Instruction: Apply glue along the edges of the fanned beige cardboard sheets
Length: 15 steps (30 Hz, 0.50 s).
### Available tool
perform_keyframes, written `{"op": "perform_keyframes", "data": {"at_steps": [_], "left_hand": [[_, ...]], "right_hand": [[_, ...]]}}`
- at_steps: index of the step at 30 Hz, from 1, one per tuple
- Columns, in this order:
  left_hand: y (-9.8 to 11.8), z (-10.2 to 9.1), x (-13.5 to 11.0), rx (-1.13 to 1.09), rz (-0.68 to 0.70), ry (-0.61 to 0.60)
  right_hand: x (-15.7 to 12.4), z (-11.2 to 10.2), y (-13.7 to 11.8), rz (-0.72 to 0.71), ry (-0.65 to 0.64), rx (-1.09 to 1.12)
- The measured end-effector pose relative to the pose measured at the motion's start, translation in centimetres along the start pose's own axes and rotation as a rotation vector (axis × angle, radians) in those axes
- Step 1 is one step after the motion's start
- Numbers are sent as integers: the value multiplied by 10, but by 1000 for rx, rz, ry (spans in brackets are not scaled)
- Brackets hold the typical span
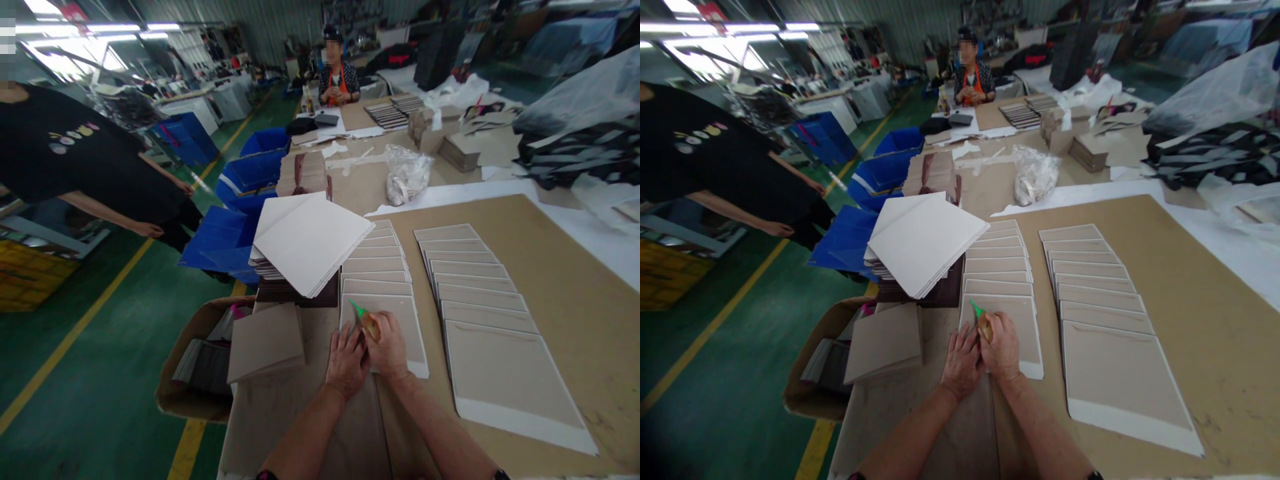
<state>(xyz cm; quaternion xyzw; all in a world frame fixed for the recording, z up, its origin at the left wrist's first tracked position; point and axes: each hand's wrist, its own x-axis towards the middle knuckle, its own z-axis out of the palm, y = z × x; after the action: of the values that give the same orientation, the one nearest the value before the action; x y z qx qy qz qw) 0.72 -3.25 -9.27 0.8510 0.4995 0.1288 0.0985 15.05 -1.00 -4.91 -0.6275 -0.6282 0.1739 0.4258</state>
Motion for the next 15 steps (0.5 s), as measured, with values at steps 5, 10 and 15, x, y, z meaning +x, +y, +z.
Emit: {"op": "perform_keyframes", "data": {"at_steps": [5,10,15], "left_hand": [[-1,2,-1,35,6,-10],[0,1,0,48,9,32],[3,-6,2,36,-5,-2]], "right_hand": [[3,3,0,3,-42,10],[-8,-21,20,29,26,-26],[-28,-70,48,91,180,-84]]}}
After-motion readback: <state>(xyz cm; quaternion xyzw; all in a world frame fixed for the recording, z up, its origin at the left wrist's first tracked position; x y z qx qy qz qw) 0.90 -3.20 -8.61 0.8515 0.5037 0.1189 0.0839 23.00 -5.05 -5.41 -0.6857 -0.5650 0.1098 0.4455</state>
